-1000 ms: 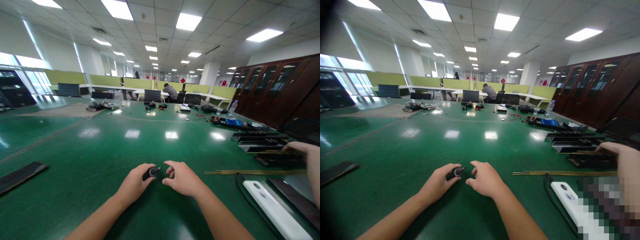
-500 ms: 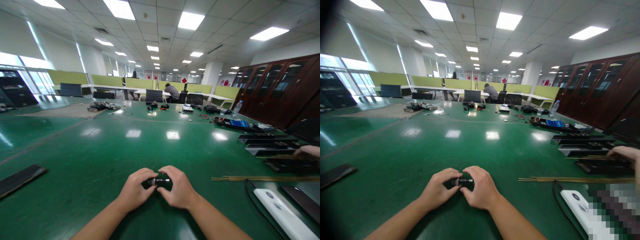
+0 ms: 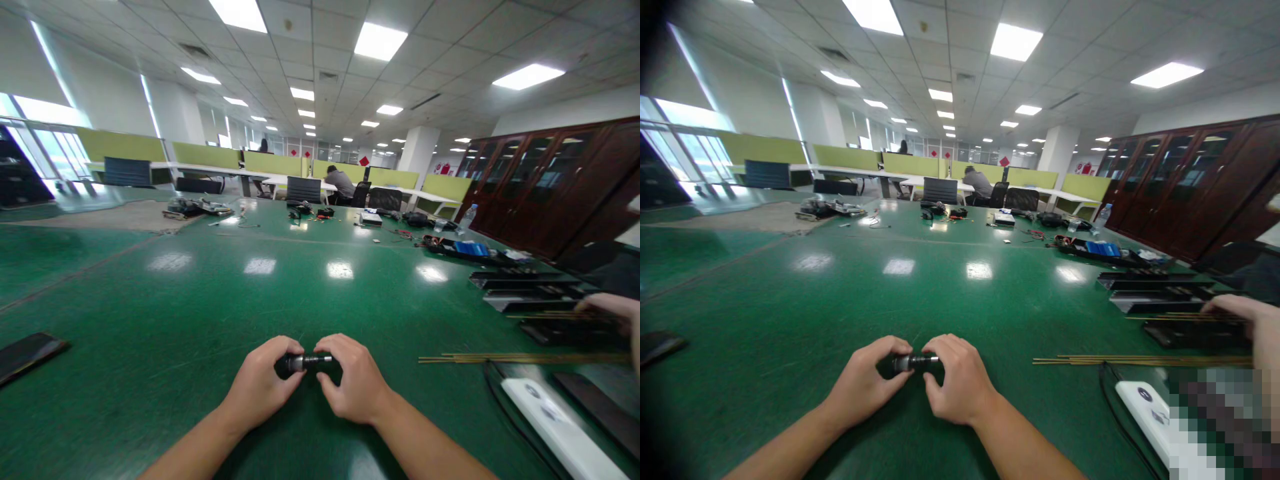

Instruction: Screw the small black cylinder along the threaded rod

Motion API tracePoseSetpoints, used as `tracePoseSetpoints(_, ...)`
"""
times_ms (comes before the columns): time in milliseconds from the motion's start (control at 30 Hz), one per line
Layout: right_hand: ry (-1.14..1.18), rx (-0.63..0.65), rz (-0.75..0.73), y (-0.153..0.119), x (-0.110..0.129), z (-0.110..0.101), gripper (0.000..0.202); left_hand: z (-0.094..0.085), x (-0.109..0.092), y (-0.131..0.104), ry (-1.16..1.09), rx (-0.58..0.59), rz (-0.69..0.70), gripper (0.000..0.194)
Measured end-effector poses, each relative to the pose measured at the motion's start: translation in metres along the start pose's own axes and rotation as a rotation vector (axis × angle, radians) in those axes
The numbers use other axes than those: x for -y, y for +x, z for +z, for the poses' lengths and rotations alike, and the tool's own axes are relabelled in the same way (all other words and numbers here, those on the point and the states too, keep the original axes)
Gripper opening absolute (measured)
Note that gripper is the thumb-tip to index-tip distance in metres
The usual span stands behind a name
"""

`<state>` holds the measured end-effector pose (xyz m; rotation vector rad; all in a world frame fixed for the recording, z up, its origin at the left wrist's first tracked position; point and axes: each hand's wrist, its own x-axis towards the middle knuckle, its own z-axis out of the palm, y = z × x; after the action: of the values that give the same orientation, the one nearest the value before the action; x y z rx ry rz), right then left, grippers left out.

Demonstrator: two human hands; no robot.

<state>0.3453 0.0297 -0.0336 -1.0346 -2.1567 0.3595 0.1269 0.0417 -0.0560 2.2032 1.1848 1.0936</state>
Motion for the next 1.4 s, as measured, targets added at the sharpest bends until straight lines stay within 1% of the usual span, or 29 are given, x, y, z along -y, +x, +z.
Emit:
tracePoseSetpoints(133, -0.012, 0.010, 0.014, -0.001, 0.002, 0.001, 0.038, 0.001, -0.001, 0.000, -0.046, 0.047, -0.030, 0.019)
tracePoseSetpoints(433, 0.022, 0.036, 0.019, -0.002, 0.008, 0.000, 0.034, 0.004, -0.005, -0.002, -0.097, 0.041, -0.014, 0.020)
tracePoseSetpoints(567, 0.025, 0.045, 0.058, -0.004, 0.006, -0.001, 0.029, 0.005, -0.005, -0.003, -0.099, 0.047, 0.003, 0.019)
tracePoseSetpoints(700, 0.040, 0.024, 0.084, -0.006, 0.003, -0.002, 0.028, 0.005, -0.005, -0.004, -0.119, 0.042, 0.034, 0.023)
tracePoseSetpoints(833, 0.072, 0.028, 0.069, -0.008, 0.001, -0.002, 0.027, 0.005, -0.004, -0.005, -0.126, 0.038, 0.052, 0.024)
tracePoseSetpoints(967, 0.111, 0.035, 0.040, -0.008, -0.002, 0.000, 0.021, 0.006, -0.002, -0.006, -0.130, 0.021, 0.050, 0.026)
tracePoseSetpoints(1133, 0.139, 0.025, 0.058, -0.009, -0.007, 0.003, 0.020, 0.007, -0.002, -0.006, -0.132, 0.031, 0.043, 0.029)
tracePoseSetpoints(1400, 0.144, 0.001, 0.078, -0.008, -0.004, 0.002, 0.016, 0.007, -0.005, -0.007, -0.105, -0.016, 0.050, 0.027)
